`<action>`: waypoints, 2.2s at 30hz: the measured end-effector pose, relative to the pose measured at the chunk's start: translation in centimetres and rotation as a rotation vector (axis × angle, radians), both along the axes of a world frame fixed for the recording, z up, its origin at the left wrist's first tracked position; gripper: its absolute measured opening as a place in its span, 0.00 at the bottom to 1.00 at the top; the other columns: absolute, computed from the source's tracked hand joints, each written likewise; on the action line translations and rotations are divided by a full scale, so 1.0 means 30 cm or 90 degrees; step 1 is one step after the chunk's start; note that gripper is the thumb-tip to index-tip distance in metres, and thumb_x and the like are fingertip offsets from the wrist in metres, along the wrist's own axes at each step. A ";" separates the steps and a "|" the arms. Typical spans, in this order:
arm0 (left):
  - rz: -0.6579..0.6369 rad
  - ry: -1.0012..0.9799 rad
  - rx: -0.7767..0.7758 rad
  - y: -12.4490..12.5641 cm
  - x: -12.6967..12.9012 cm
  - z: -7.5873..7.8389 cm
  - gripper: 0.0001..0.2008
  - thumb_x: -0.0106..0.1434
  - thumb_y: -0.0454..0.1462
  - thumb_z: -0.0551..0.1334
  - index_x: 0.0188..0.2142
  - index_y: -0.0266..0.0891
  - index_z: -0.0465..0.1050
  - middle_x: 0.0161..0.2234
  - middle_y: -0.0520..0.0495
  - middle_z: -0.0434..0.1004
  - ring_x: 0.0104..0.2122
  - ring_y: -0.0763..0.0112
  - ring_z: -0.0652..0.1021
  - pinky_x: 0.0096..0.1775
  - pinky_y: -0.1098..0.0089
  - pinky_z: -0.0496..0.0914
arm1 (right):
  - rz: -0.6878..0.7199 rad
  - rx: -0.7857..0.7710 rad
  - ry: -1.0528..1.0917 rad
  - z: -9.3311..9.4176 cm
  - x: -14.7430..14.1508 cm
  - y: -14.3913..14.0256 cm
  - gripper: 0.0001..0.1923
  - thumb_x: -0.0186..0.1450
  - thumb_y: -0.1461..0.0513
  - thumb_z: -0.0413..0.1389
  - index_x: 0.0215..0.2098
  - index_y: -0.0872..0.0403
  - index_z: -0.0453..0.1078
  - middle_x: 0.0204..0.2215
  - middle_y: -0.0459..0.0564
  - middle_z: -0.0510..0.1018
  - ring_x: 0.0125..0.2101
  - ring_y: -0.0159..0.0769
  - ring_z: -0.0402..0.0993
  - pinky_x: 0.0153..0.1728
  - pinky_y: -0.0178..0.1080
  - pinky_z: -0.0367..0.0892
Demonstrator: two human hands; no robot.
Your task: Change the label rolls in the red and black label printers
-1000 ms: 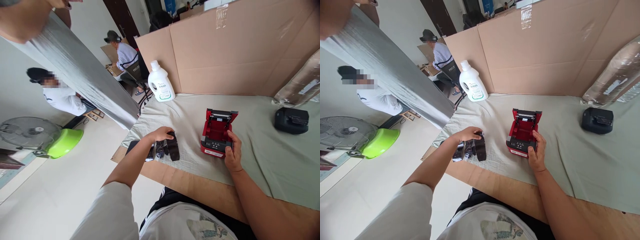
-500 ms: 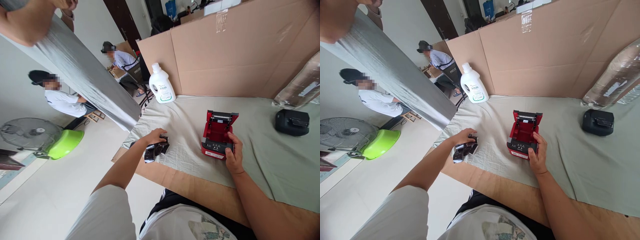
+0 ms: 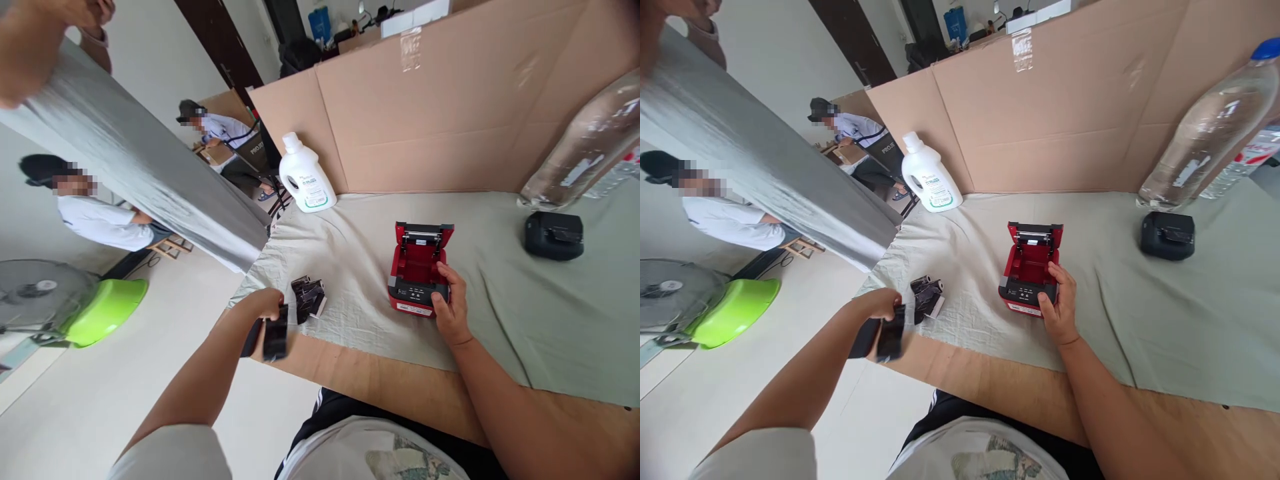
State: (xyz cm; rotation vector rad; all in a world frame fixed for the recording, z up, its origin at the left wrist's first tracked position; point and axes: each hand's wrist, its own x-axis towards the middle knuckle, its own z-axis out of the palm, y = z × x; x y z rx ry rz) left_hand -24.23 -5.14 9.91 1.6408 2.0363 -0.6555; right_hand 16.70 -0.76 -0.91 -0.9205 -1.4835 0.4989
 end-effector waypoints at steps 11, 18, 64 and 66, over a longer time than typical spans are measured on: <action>-0.409 -0.564 0.053 0.158 0.626 0.196 0.14 0.55 0.34 0.61 0.43 0.39 0.72 0.37 0.50 0.76 0.35 0.69 0.74 0.37 0.72 0.67 | -0.009 -0.010 -0.028 0.006 0.008 -0.004 0.25 0.65 0.54 0.53 0.59 0.50 0.60 0.58 0.56 0.66 0.60 0.50 0.60 0.59 0.60 0.57; -0.456 -0.271 0.236 0.401 0.857 0.055 0.17 0.55 0.35 0.63 0.46 0.38 0.70 0.42 0.43 0.78 0.43 0.57 0.76 0.43 0.64 0.67 | -0.042 0.046 -0.067 0.030 0.020 -0.003 0.27 0.64 0.57 0.53 0.61 0.50 0.58 0.59 0.58 0.63 0.58 0.51 0.61 0.57 0.60 0.60; -0.196 -0.643 0.893 0.133 0.805 -0.312 0.21 0.70 0.48 0.43 0.53 0.39 0.61 0.51 0.35 0.69 0.58 0.55 0.67 0.56 0.50 0.61 | -0.084 0.124 -0.171 0.046 0.010 -0.021 0.28 0.64 0.50 0.53 0.59 0.51 0.58 0.49 0.57 0.72 0.56 0.53 0.64 0.54 0.59 0.62; -0.190 -0.647 0.925 0.139 0.814 -0.324 0.20 0.70 0.47 0.44 0.52 0.40 0.62 0.49 0.36 0.70 0.57 0.55 0.68 0.55 0.50 0.62 | -0.106 0.118 -0.179 0.042 0.010 -0.016 0.26 0.65 0.49 0.53 0.57 0.51 0.60 0.47 0.56 0.73 0.54 0.52 0.66 0.53 0.58 0.63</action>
